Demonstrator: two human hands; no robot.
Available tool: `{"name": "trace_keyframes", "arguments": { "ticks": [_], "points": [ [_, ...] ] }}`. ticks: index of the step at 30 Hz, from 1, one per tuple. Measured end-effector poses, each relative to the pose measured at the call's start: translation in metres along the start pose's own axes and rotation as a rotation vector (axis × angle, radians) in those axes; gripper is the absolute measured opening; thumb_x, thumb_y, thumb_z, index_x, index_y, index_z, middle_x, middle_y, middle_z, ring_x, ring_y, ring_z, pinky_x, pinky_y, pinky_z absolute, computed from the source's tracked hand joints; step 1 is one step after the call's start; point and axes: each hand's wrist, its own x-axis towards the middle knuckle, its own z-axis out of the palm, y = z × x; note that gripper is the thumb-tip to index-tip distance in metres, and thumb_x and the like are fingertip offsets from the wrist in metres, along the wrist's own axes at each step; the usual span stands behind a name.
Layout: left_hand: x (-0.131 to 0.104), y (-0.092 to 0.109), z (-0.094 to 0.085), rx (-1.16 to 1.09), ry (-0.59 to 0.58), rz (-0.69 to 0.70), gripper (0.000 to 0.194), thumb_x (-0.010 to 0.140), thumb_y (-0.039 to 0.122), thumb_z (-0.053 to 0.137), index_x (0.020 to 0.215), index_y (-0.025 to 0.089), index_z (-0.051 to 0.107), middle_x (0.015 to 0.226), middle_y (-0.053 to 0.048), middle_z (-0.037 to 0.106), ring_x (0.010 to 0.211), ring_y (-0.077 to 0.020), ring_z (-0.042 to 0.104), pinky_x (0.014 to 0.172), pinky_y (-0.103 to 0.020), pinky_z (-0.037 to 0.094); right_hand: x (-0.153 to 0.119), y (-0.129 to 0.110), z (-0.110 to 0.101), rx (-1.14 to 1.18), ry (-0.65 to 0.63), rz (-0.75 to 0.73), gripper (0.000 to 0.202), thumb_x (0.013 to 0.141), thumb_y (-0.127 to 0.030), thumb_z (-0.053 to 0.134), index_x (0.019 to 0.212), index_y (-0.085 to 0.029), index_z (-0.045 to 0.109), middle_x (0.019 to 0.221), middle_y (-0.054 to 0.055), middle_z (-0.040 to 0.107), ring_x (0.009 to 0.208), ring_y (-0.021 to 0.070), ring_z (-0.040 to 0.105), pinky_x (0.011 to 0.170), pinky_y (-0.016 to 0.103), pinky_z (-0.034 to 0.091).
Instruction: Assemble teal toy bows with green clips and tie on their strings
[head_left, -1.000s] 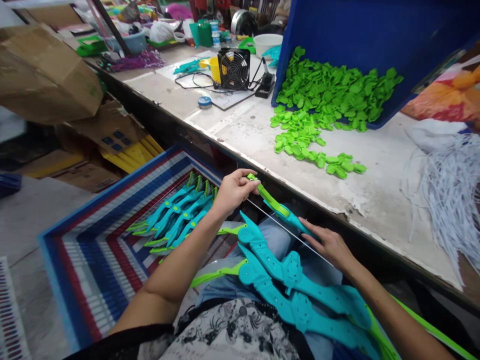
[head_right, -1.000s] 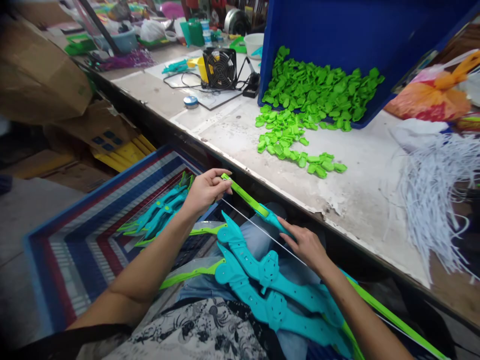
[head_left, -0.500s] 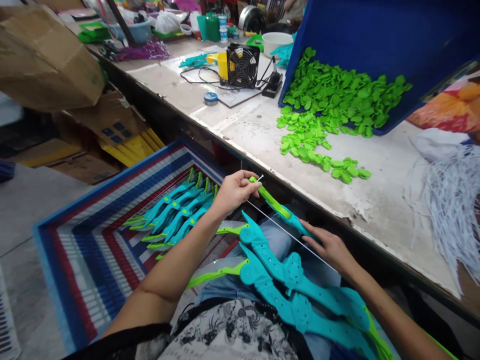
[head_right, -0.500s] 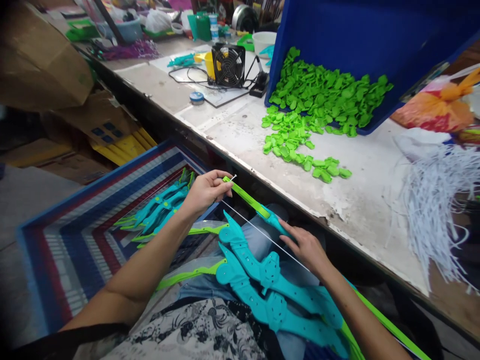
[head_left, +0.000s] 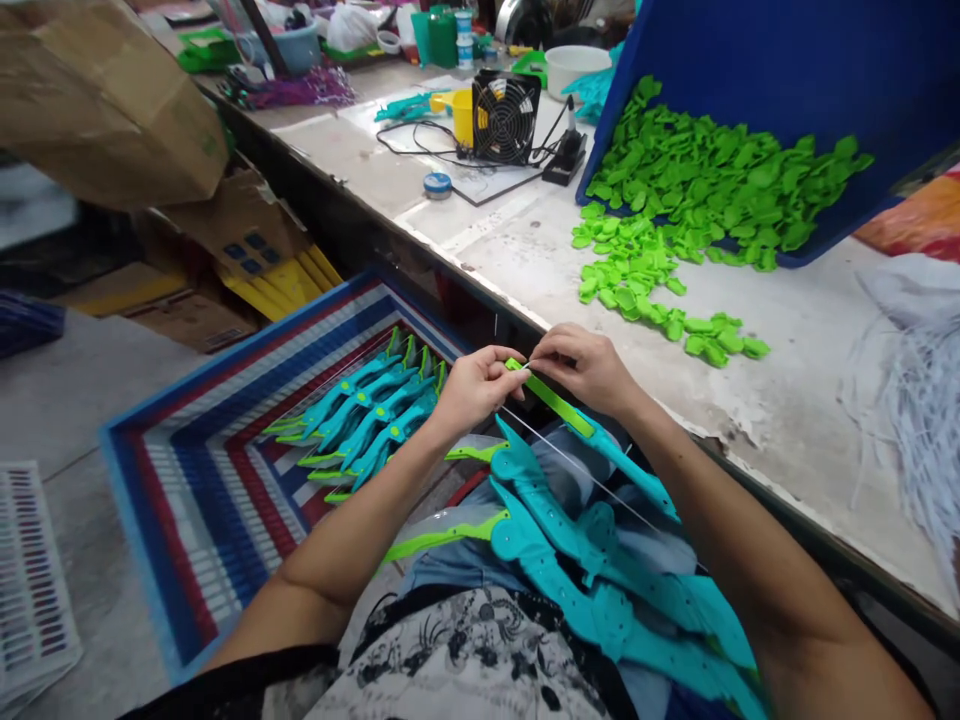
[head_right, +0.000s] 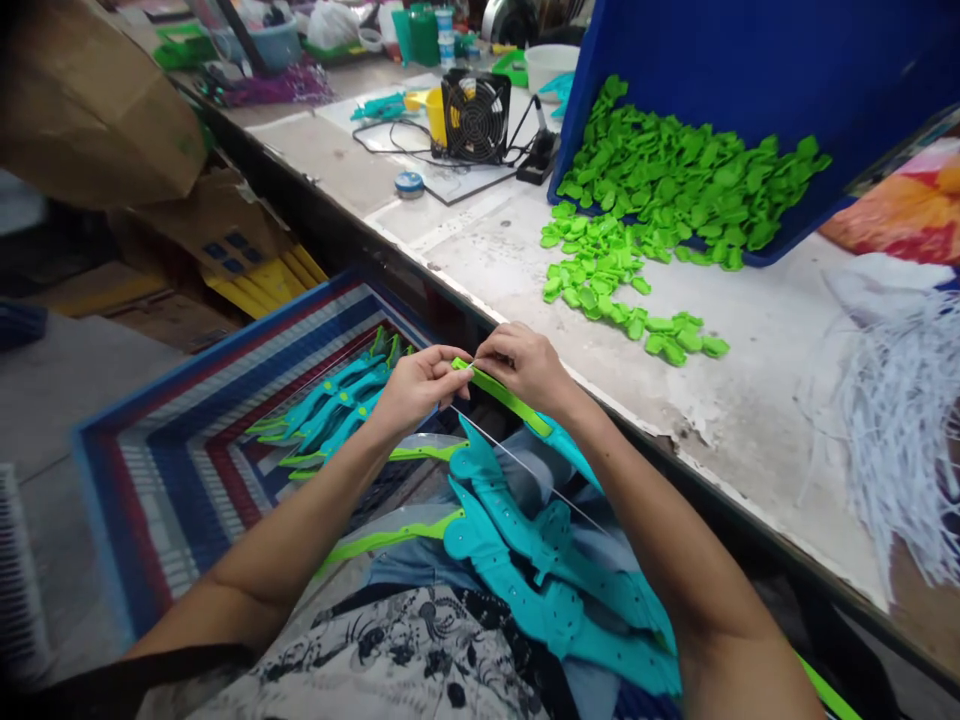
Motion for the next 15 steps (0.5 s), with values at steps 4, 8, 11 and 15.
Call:
{"name": "trace_keyframes", "arguments": {
  "ticks": [4, 8, 11, 15],
  "points": [
    [-0.003, -0.005, -0.002, 0.108, 0.017, 0.036, 0.028, 0.073, 0.035, 0.067, 0.092, 0.016, 0.058, 0.064, 0.001, 0.062, 0.057, -0.0119, 0.059, 0.054, -0.022, 0.045, -0.001, -0.012, 0.004, -0.057, -0.024, -0.045, 0.011, 0.086, -0.022, 0.056, 0.076, -0.019, 0.059, 0.074, 0.004, 0.059, 0.073, 0.0166, 0.053, 0.066, 0.030, 0.042],
    [-0.015, -0.019, 0.005, 0.380, 0.284, 0.312, 0.013, 0.075, 0.019, 0.059, 0.088, 0.018, 0.061, 0.093, -0.004, 0.065, 0.088, -0.0151, 0.060, 0.079, -0.026, 0.047, 0.009, 0.023, -0.006, -0.070, 0.058, 0.061, 0.009, 0.082, -0.023, 0.059, 0.073, -0.019, 0.059, 0.072, 0.003, 0.059, 0.070, 0.0163, 0.053, 0.066, 0.031, 0.042],
    [-0.025, -0.027, 0.013, 0.344, 0.275, 0.443, 0.020, 0.078, 0.012, 0.048, 0.090, 0.018, 0.063, 0.092, -0.004, 0.064, 0.088, -0.0145, 0.059, 0.083, -0.027, 0.046, 0.026, 0.070, -0.030, -0.108, 0.459, 0.354, 0.009, 0.076, -0.020, 0.063, 0.069, -0.018, 0.058, 0.066, 0.002, 0.056, 0.060, 0.0138, 0.050, 0.060, 0.030, 0.041],
    [-0.018, -0.018, 0.010, 0.210, 0.105, 0.333, 0.020, 0.081, 0.025, 0.051, 0.076, 0.017, 0.069, 0.088, -0.006, 0.065, 0.087, -0.0166, 0.059, 0.082, -0.029, 0.046, 0.032, 0.059, -0.041, -0.030, 0.822, 0.439, 0.008, 0.081, -0.023, 0.058, 0.074, -0.017, 0.057, 0.066, 0.001, 0.054, 0.059, 0.0124, 0.050, 0.060, 0.030, 0.044]
  ]
}}
